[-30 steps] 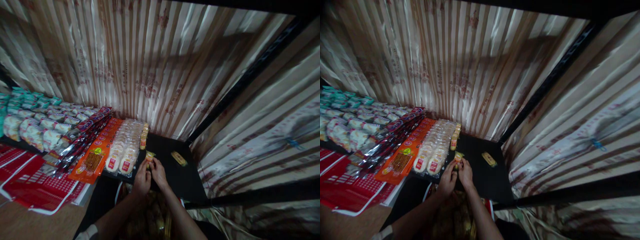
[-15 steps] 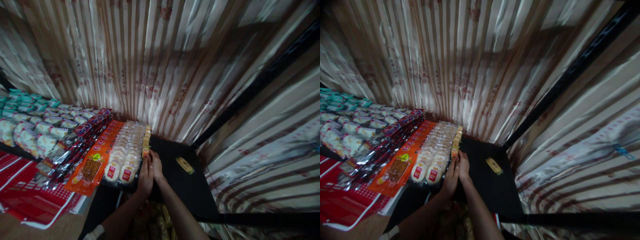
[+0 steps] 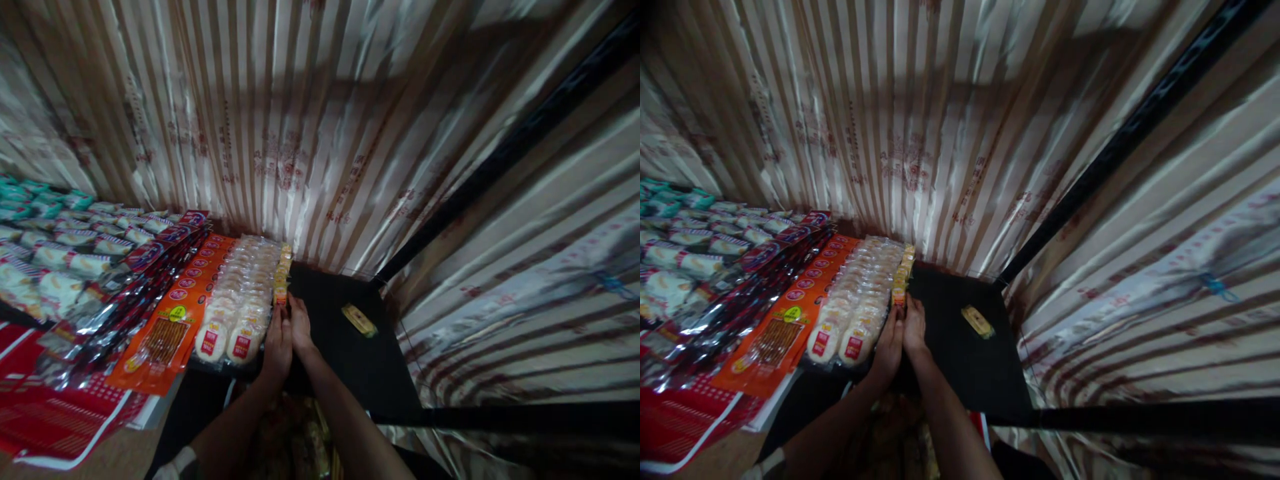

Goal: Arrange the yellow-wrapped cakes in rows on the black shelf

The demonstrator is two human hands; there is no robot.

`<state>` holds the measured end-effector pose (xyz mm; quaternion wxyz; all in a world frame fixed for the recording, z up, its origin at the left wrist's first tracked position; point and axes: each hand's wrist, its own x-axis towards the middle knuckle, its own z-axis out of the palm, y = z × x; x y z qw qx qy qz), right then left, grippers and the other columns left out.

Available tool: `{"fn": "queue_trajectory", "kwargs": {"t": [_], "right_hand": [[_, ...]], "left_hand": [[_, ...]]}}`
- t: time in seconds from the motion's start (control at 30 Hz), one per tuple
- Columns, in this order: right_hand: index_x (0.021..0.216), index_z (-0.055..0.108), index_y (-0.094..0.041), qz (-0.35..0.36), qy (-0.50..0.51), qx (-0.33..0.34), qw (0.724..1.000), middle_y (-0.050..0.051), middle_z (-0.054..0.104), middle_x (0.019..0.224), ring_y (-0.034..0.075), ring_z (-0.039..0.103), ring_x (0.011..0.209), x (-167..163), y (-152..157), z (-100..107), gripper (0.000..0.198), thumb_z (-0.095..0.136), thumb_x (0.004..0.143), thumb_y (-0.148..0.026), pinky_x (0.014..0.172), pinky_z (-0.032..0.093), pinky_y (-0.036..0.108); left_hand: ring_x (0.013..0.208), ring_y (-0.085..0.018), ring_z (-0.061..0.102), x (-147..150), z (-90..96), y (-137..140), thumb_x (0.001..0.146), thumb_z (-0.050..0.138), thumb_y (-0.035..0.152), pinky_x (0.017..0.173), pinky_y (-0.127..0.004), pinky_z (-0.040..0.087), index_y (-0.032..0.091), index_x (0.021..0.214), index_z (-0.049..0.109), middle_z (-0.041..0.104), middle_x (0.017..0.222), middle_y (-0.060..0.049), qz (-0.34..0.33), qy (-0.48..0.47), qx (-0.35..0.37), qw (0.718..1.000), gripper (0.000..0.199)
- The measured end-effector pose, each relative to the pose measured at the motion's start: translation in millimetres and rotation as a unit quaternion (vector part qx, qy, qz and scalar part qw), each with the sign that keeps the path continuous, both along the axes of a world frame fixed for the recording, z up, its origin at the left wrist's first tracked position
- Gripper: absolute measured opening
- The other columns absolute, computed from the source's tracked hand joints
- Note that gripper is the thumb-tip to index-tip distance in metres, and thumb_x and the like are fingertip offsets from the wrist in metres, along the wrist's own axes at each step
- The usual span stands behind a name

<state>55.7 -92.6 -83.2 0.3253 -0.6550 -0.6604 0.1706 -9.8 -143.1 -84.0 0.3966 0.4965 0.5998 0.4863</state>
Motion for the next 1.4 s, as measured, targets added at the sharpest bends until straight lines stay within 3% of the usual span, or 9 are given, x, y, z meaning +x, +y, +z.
{"fn": "queue_trajectory", "kwargs": {"t": [0.23, 0.37, 0.47, 0.7, 0.8, 0.9, 1.0, 1.17, 1.4], "right_hand": [[0.117, 0.058, -0.016, -0.092, -0.153, 0.114, 0.977, 0.010, 0.053, 0.128, 0.026, 0.040, 0.121, 76.1, -28.6, 10.7, 0.036, 0.040, 0.087, -0.024, 0.100, 0.033, 0.044], [0.120, 0.057, -0.018, -0.212, -0.235, 0.018, 0.949, 0.011, 0.046, 0.135, 0.033, 0.033, 0.125, 133.3, -43.5, 20.6, 0.038, 0.044, 0.085, -0.024, 0.098, 0.031, 0.049], [0.125, 0.053, -0.022, -0.186, -0.227, -0.046, 0.955, 0.010, 0.053, 0.128, 0.028, 0.047, 0.112, 150.0, -54.2, 23.5, 0.041, 0.043, 0.085, -0.021, 0.092, 0.038, 0.042], [0.121, 0.057, -0.020, -0.042, -0.143, -0.016, 0.989, 0.012, 0.057, 0.113, 0.022, 0.055, 0.098, 105.2, -86.4, 22.7, 0.042, 0.048, 0.080, -0.020, 0.087, 0.044, 0.034], [0.112, 0.063, -0.022, 0.042, -0.019, -0.082, 0.996, 0.008, 0.062, 0.101, 0.018, 0.060, 0.086, 87.8, -94.1, 29.5, 0.037, 0.054, 0.077, -0.026, 0.081, 0.047, 0.030], [0.105, 0.066, -0.020, 0.106, 0.117, -0.160, 0.974, 0.004, 0.067, 0.086, 0.017, 0.062, 0.078, 81.7, -92.6, 41.5, 0.035, 0.058, 0.074, -0.033, 0.074, 0.048, 0.029], [0.102, 0.067, -0.016, 0.088, 0.209, -0.188, 0.956, 0.004, 0.069, 0.083, 0.016, 0.062, 0.073, 78.8, -87.7, 55.3, 0.040, 0.059, 0.073, -0.043, 0.068, 0.047, 0.028], [0.099, 0.063, -0.016, 0.057, 0.308, -0.190, 0.931, 0.004, 0.069, 0.081, 0.014, 0.061, 0.068, 66.4, -88.5, 60.1, 0.047, 0.063, 0.067, -0.051, 0.055, 0.043, 0.022], [0.084, 0.064, -0.018, 0.047, 0.356, -0.111, 0.927, 0.005, 0.070, 0.082, 0.019, 0.065, 0.078, 44.2, -79.6, 32.6, 0.034, 0.067, 0.063, -0.044, 0.074, 0.050, 0.032]], "left_hand": [[0.134, -0.021, 0.031, -1.2, 1.1, -8.7, 0.088, 0.029, 0.033, 0.114, -0.038, 0.021, 0.005, 0.132, 0.039, 0.037, 0.142, -0.016, 0.000, 0.075, 0.028, 0.997, 0.053], [0.135, -0.020, 0.029, 8.8, 3.3, -23.6, 0.089, 0.029, 0.035, 0.113, -0.038, 0.022, 0.008, 0.131, 0.041, 0.035, 0.144, -0.014, -0.033, 0.099, 0.019, 0.994, 0.052], [0.133, -0.021, 0.033, 17.4, 7.5, -34.8, 0.087, 0.034, 0.030, 0.111, -0.037, 0.026, 0.009, 0.129, 0.045, 0.036, 0.143, -0.015, -0.048, 0.122, -0.011, 0.991, 0.048], [0.129, -0.023, 0.040, 16.6, 16.2, -56.3, 0.073, 0.043, 0.007, 0.108, -0.035, 0.033, 0.009, 0.125, 0.051, 0.038, 0.142, -0.015, -0.111, 0.159, 0.016, 0.981, 0.053], [0.129, -0.023, 0.039, 5.7, 19.2, -60.3, 0.071, 0.043, 0.003, 0.108, -0.037, 0.034, 0.014, 0.128, 0.049, 0.036, 0.144, -0.012, -0.120, 0.183, 0.038, 0.975, 0.058], [0.126, -0.022, 0.042, -5.3, 22.3, -61.0, 0.073, 0.043, 0.005, 0.107, -0.038, 0.035, 0.018, 0.122, 0.054, 0.045, 0.138, -0.010, -0.151, 0.198, 0.065, 0.966, 0.052], [0.109, -0.020, 0.054, -10.8, 22.7, -60.8, 0.078, 0.046, 0.013, 0.098, -0.037, 0.042, 0.017, 0.113, 0.058, 0.060, 0.116, -0.010, -0.143, 0.170, 0.056, 0.973, 0.038], [0.087, -0.016, 0.062, -9.3, 15.0, -59.5, 0.082, 0.047, 0.025, 0.080, -0.029, 0.050, 0.015, 0.108, 0.057, 0.065, 0.099, -0.008, -0.093, 0.060, 0.009, 0.994, 0.030], [0.113, -0.023, 0.053, -6.5, 10.1, -61.5, 0.077, 0.043, 0.015, 0.099, -0.038, 0.041, 0.011, 0.117, 0.054, 0.059, 0.118, -0.013, -0.041, 0.134, 0.015, 0.990, 0.041]]}}
